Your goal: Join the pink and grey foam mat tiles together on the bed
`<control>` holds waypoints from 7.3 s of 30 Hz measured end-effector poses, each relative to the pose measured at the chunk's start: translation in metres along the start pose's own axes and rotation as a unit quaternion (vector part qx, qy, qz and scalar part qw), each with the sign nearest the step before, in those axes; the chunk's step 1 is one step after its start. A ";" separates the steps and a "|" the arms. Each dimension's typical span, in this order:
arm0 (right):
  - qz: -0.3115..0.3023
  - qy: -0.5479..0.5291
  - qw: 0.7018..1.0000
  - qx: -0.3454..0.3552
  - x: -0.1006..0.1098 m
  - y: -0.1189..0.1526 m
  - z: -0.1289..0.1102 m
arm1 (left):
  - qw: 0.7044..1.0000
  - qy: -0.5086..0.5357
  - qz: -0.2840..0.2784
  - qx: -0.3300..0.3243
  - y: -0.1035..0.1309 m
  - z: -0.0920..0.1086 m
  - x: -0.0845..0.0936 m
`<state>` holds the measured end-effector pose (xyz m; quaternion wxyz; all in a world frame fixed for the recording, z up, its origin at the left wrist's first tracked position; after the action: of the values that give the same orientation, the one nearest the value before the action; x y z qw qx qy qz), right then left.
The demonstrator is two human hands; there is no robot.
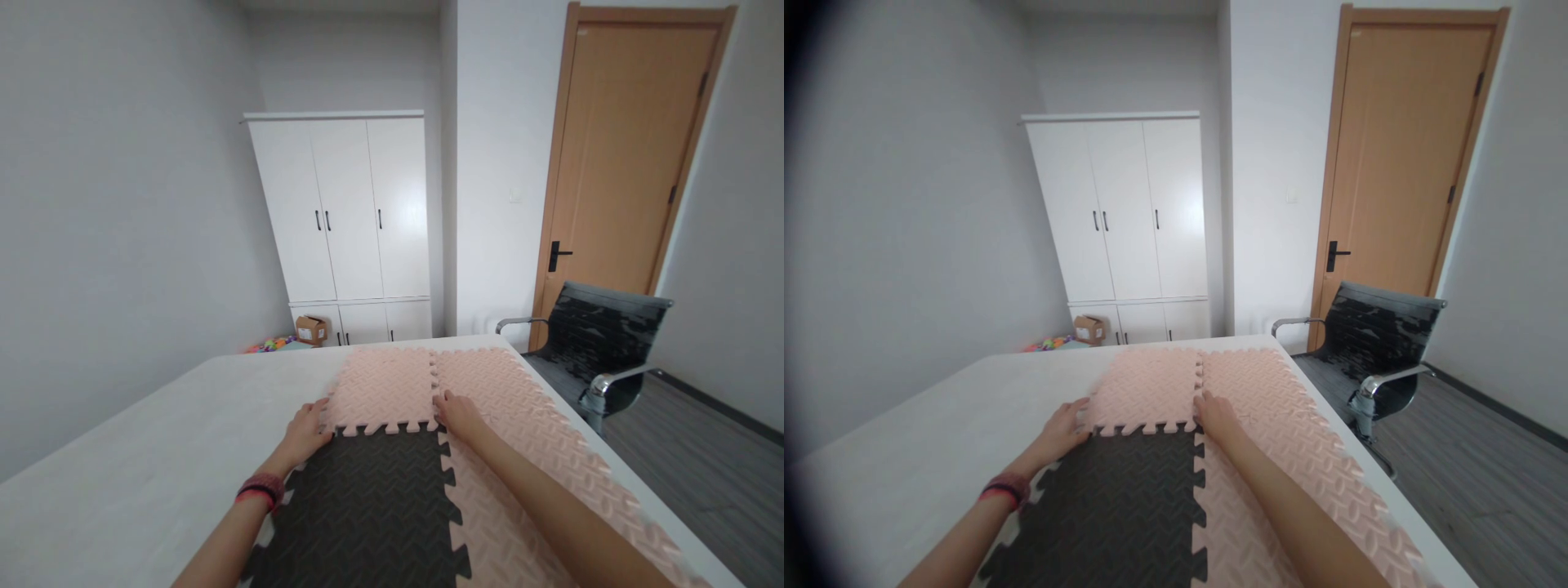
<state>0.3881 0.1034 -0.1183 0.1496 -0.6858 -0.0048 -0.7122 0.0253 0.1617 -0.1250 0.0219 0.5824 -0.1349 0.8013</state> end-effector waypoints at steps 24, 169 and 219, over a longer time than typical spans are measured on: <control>-0.018 -0.002 1.000 -0.018 0.002 -0.009 -0.002 | 0.998 -0.023 -0.050 -0.016 0.004 0.007 0.003; -0.034 -0.036 0.999 0.007 -0.018 -0.101 0.016 | 0.948 -0.175 -0.238 -0.119 0.028 0.229 -0.013; -0.006 -0.154 0.987 -0.047 -0.072 -0.190 0.054 | 0.952 -0.101 -0.273 -0.095 0.021 0.220 -0.023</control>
<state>0.3997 0.3110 -0.1484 0.1107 -0.7935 0.0015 -0.5985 0.2325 0.0916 -0.0882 0.2818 0.6701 -0.0476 0.6851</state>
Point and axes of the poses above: each hand's wrist, its own y-axis away from the middle knuckle, its own x-axis out of the back of the hand, z = x × y, the point moved 1 cm from there along -y, towards the middle knuckle
